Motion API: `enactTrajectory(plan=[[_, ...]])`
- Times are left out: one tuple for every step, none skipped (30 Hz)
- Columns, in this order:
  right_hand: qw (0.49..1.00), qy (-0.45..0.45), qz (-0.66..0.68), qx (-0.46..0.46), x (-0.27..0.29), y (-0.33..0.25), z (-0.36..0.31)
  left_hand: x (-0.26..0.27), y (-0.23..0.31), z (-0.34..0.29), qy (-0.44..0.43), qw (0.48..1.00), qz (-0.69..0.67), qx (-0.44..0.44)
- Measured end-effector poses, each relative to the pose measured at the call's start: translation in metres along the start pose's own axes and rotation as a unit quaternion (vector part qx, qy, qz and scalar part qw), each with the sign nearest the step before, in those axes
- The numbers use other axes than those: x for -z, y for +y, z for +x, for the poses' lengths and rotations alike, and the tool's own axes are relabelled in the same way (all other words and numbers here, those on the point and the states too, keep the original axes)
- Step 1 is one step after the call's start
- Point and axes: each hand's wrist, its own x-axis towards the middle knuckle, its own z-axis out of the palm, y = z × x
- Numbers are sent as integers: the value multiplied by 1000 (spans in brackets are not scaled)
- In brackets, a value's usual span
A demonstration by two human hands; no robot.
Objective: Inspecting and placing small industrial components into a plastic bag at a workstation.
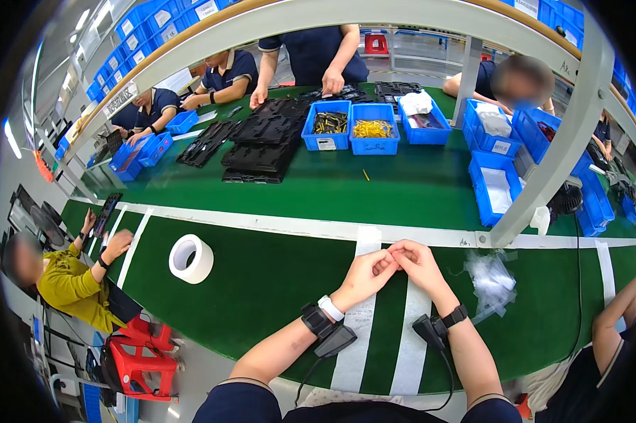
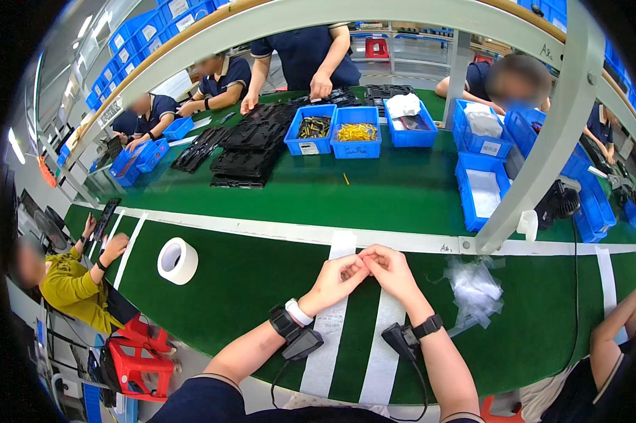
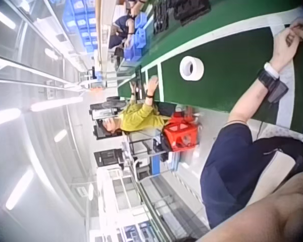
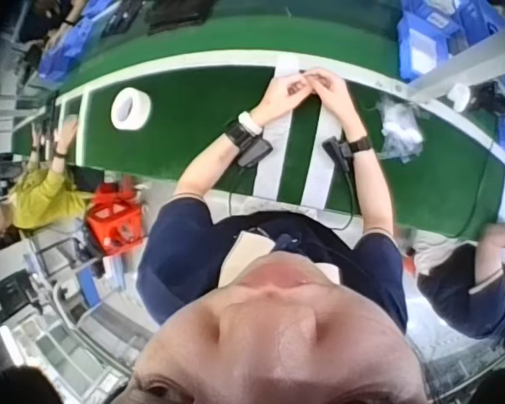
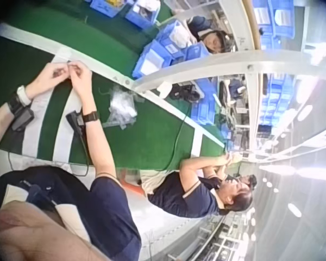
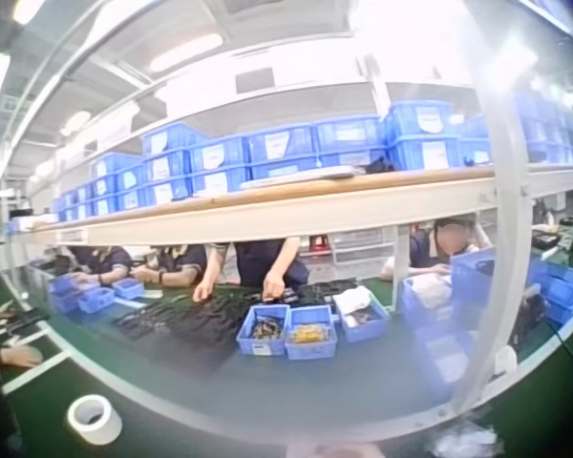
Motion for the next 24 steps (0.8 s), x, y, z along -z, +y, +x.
enactTrajectory(plan=[[1000,-1,-1,-1,0,-2,0,0,1,0,1,1000,-1,0],[1000,0,5,-7,0,-3,0,0,2,1,0,1000,-3,0],[1000,-2,13,-13,-1,-4,-1,0,3,0,0,1000,-3,2],[1000,-6,14,-14,-1,-3,0,0,4,0,4,1000,-3,5],[1000,-5,8,-8,0,-3,0,0,5,1,3,1000,-1,4],[1000,-2,0,1,2,-2,1,0,6,2,1,1000,0,1],[1000,-4,0,1,3,-1,0,-1,6,2,3,1000,1,1],[1000,-2,6,-3,4,0,-1,-2,6,1,1,1000,-5,1],[1000,0,12,-4,3,1,0,-1,6,1,0,1000,-8,-2],[1000,-2,12,0,3,0,0,-1,4,1,-1,1000,-5,2],[1000,-5,12,4,2,0,0,0,3,0,2,1000,-2,0],[1000,-3,11,3,1,2,0,0,2,0,1,1000,-1,-1],[1000,0,9,1,0,2,1,1,0,0,0,1000,0,-2],[1000,-3,13,-5,-2,1,2,2,-3,0,5,1000,-1,-2],[1000,-3,14,1,0,0,0,0,-1,0,5,1000,3,-7],[1000,-3,12,-4,2,-1,-1,-1,1,0,2,1000,5,-6],[1000,-4,10,-8,3,-2,-2,-2,3,0,0,1000,8,-5],[1000,0,13,-5,3,0,-1,-2,1,1,-3,1000,12,2],[1000,0,12,-1,2,0,0,-1,0,1,-2,1000,14,-2],[1000,-2,9,-1,1,0,0,-1,0,1,0,1000,15,-4],[1000,-4,6,-1,1,0,1,0,-1,1,1,1000,16,-6],[1000,-6,3,-5,2,2,1,1,1,1,2,1000,14,0],[1000,-5,1,2,2,2,2,1,0,2,2,1000,16,-6],[1000,-6,5,3,2,3,2,1,-1,1,1,1000,7,-8]])
